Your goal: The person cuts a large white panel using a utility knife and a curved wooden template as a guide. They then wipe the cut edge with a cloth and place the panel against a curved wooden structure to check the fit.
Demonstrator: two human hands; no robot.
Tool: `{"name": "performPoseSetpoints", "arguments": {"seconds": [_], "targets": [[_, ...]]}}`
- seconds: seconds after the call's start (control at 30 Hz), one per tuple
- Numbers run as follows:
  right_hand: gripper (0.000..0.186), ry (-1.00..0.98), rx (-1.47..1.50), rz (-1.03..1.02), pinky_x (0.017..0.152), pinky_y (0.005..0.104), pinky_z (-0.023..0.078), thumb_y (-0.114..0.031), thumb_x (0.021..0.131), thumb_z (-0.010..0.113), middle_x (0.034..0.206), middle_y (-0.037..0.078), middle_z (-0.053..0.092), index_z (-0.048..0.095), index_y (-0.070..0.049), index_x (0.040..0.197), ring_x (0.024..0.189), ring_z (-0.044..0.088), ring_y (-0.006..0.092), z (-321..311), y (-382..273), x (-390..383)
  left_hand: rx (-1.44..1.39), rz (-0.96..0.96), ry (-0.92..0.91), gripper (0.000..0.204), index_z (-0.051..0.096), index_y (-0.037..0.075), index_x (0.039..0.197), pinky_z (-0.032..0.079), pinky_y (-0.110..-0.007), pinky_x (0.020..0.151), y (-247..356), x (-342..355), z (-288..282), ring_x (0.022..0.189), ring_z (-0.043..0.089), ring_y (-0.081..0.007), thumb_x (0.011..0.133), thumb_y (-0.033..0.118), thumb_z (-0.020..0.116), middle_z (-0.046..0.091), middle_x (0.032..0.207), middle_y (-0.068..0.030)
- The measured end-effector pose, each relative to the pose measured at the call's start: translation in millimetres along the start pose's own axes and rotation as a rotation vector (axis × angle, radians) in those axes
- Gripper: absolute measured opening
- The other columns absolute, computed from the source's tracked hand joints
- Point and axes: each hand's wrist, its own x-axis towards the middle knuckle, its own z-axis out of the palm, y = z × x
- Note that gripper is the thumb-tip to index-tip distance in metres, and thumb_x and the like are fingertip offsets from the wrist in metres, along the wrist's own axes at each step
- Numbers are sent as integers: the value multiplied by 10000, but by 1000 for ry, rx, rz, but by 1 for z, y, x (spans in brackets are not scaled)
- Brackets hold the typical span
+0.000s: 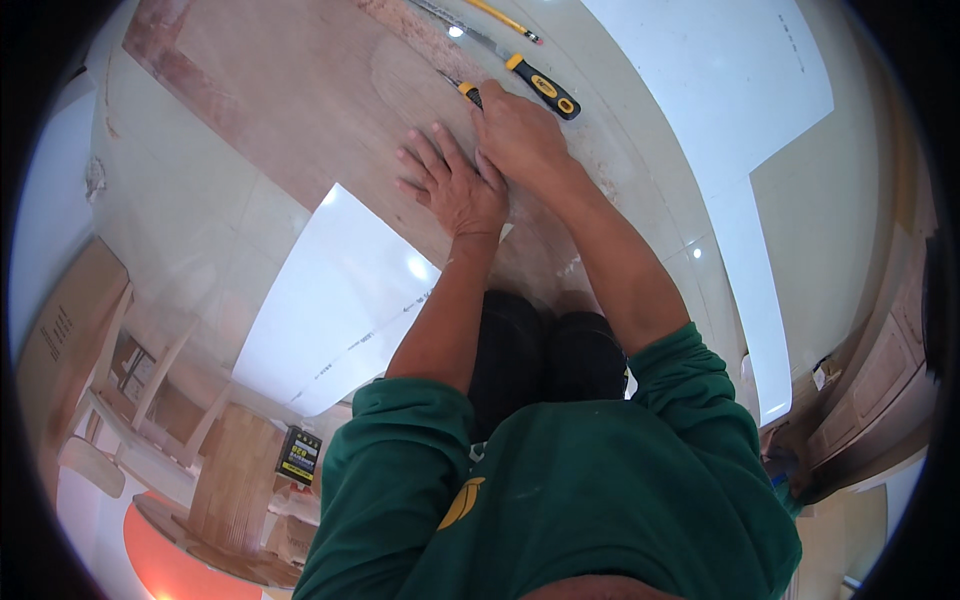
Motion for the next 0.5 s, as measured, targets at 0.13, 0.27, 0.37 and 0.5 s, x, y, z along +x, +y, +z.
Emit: {"name": "performPoseSetpoints", "arguments": {"seconds": [0.13, 0.27, 0.37, 0.5], "targets": [[275, -25, 6, 8, 695, 488, 514, -266, 975, 488, 814, 211, 678, 534, 3, 1010, 791, 670, 389, -2, -3, 2, -3, 5, 0, 717, 204, 67, 1532, -75, -654, 1112, -1, -1, 0, 1465, -50, -453, 940, 396, 441, 51, 1604, -216], [265, -18, -34, -12, 708, 491, 515, -245, 976, 480, 861, 218, 682, 532, 11, 1019, 826, 673, 383, 1, -6, 1, 40, 12, -3, 787, 176, 84, 1539, -70, -644, 1116, -3, -1, 3, 1469, -49, -445, 916, 499, 418, 56, 1603, -215], [260, -37, -58, -31, 722, 487, 522, -233, 975, 477, 898, 218, 685, 534, 15, 1028, 849, 673, 379, 0, -6, 5, 60, 13, 2, 818, 162, 92, 1543, -66, -641, 1119, -6, 0, 5, 1470, -46, -444, 909, 544, 410, 64, 1602, -215], [196, -113, -36, 21, 779, 473, 530, -122, 905, 501, 996, 228, 673, 557, 16, 1032, 913, 680, 373, -13, -11, 3, 46, 20, 14, 794, 173, 82, 1539, -60, -645, 1118, -3, 2, 3, 1468, -34, -448, 924, 528, 405, 83, 1598, -219]]}}
